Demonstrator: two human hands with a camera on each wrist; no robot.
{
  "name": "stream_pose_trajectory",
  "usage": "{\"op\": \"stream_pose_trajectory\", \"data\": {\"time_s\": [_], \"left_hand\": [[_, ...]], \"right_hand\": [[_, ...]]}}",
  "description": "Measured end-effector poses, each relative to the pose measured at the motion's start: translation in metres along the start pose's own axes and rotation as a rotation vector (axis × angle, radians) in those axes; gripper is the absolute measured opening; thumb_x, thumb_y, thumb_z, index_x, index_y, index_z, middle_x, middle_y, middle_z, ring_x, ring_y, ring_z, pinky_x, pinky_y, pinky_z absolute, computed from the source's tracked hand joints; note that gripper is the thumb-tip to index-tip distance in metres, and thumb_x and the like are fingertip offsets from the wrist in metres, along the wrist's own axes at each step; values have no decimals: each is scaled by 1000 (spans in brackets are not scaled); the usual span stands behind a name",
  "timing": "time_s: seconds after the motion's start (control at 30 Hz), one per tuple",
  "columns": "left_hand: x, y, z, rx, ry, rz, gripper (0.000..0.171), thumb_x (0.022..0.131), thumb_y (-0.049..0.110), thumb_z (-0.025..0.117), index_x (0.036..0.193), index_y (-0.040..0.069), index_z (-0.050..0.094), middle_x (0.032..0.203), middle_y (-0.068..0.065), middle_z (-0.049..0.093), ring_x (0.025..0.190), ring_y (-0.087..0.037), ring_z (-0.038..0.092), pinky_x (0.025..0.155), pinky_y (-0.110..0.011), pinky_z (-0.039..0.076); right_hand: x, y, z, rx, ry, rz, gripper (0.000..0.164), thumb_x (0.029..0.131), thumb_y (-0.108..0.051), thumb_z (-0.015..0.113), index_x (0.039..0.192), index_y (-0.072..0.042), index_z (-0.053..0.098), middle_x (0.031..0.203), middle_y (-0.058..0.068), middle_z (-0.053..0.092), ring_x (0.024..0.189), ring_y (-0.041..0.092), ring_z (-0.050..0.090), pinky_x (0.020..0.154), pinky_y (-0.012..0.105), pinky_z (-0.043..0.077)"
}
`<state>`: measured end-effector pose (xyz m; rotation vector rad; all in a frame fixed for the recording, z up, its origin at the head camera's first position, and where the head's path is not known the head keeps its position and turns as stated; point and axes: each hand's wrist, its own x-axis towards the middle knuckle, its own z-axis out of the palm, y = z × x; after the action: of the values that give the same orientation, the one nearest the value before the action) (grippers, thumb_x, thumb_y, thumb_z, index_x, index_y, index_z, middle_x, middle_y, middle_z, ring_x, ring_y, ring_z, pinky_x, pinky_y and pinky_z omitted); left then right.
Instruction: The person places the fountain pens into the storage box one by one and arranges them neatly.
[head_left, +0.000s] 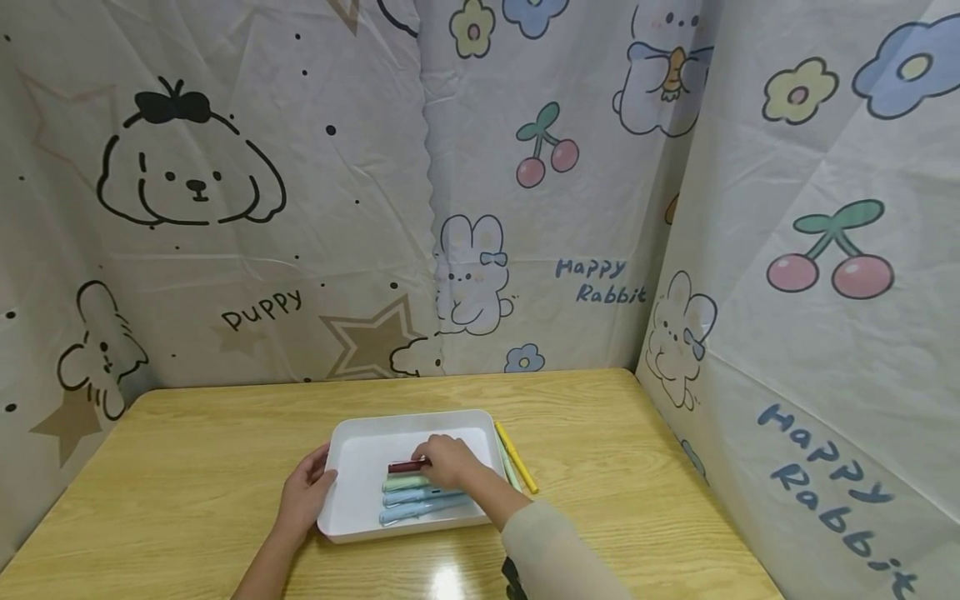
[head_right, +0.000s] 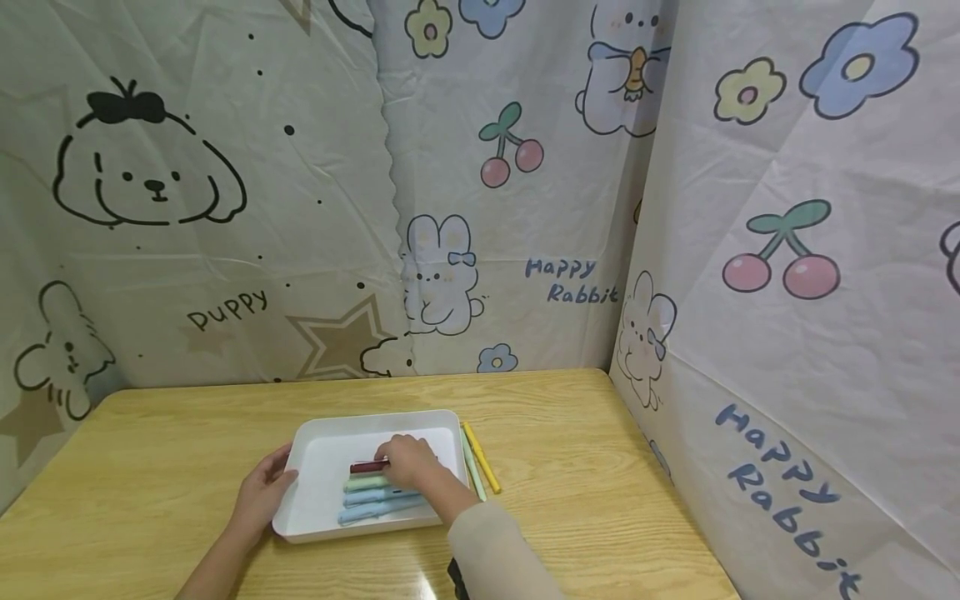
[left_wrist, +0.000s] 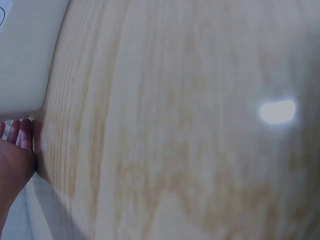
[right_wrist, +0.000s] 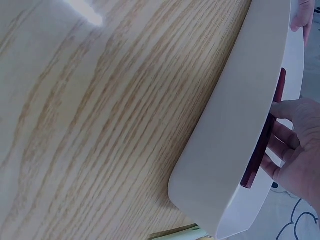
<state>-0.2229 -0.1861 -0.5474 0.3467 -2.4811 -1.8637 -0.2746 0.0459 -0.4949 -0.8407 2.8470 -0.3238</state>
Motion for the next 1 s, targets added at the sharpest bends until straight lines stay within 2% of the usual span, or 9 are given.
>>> {"op": "stream_pose_trajectory", "data": {"time_s": [0.47,0.7,1.0], "left_hand": [[0,0,0,0,7,1,51,95,9,42,144,3,30,146,-24,34,132,-38,37,106,-51,35],[3,-4,0,26,21,34,49,95,9,44,142,3,34,143,-23,39,128,-34,43,103,-46,40],[4,-5,1,15,22,30,49,95,11,43,143,4,34,144,-23,38,130,-35,41,104,-48,39]], "right_hand": [[2,1,4,-5,1,14,22,87,-16,60,107,-20,70,97,-6,69,94,10,61,77,32,48],[1,1,4,-6,-14,12,23,87,-15,60,107,-21,70,100,-7,69,98,11,60,82,34,48],[2,0,3,5,-13,-3,24,89,-11,56,103,-22,72,99,-7,69,100,13,61,81,37,48]]}}
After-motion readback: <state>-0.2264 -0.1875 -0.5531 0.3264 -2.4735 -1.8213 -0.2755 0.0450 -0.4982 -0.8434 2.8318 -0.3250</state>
